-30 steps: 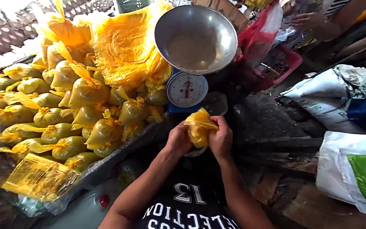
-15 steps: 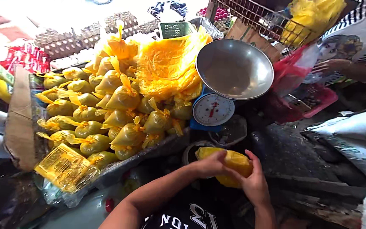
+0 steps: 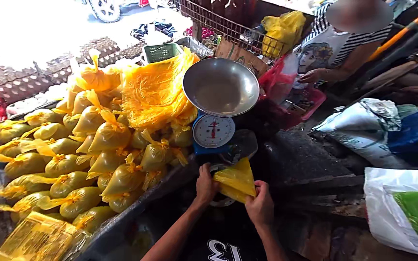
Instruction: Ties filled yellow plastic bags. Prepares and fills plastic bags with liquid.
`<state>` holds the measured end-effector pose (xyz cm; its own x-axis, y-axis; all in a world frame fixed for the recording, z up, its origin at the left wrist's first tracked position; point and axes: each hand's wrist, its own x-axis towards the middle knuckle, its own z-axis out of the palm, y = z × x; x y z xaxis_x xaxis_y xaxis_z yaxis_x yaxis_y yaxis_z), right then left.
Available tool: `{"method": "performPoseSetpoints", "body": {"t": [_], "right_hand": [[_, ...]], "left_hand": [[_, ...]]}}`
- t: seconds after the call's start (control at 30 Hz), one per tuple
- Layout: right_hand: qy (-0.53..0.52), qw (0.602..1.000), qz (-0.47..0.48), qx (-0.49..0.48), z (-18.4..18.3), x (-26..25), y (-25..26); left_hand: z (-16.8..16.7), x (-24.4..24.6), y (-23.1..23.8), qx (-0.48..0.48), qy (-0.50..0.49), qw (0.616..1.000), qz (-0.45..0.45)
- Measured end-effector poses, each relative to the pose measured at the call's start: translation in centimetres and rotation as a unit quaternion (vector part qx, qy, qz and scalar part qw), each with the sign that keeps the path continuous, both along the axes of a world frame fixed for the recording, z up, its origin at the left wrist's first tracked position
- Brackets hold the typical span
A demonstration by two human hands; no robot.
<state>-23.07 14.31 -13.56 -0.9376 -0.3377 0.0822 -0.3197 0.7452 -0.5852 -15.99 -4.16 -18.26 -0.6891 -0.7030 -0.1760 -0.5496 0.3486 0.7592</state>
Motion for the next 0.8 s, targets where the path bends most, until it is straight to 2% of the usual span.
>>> {"method": "performPoseSetpoints", "body": {"t": [0.07, 0.2, 0.33, 0.4, 0.43, 0.5, 0.6, 0.67, 0.7, 0.77, 0.8], "right_hand": [[-0.001, 1.000, 0.024, 0.003, -0.7, 0.9, -0.9], [-0.042, 0.999, 0.014, -0.003, -0.9, 0.1, -1.0], [-0.062, 0.997, 0.054, -0.012, -1.3, 0.3, -2.4], [-0.063, 0.995, 0.066, -0.030, -1.3, -0.1, -3.1], [-0.050, 0.995, 0.074, -0.042, -1.6, 0.3, -3.5], [-0.044, 0.993, 0.101, -0.044, -1.8, 1.2, -4.5], [-0.075, 0.984, 0.147, -0.072, -2.1, 2.0, -4.5], [-0.155, 0.957, 0.193, -0.148, -3.0, 1.4, -3.1], [-0.234, 0.928, 0.208, -0.202, -3.6, 0.7, -2.3], [-0.437, 0.832, 0.175, -0.293, -5.5, -1.0, -0.8], [-0.501, 0.804, 0.136, -0.289, -7.4, -2.3, 0.0]], "left_hand": [[-0.3, 0.9, 0.5, 0.015, -0.024, 0.999, -0.027], [-1.4, 3.3, -0.7, 0.001, -0.099, 0.995, -0.022], [-2.2, 5.5, -0.8, -0.002, -0.159, 0.986, -0.052], [-1.6, 5.8, -1.0, -0.008, -0.195, 0.979, -0.064], [-0.9, 5.6, -0.4, -0.016, -0.190, 0.979, -0.071], [0.2, 4.6, 0.9, 0.009, -0.115, 0.992, -0.058], [-0.9, 3.3, 1.9, 0.153, 0.050, 0.987, 0.023], [-1.7, 3.8, 1.7, 0.182, 0.074, 0.978, 0.077], [-1.8, 4.4, 1.4, 0.178, 0.071, 0.977, 0.097], [-1.9, 6.3, 1.0, 0.161, 0.063, 0.976, 0.129], [-2.0, 7.3, 0.9, 0.155, 0.066, 0.976, 0.138]]}}
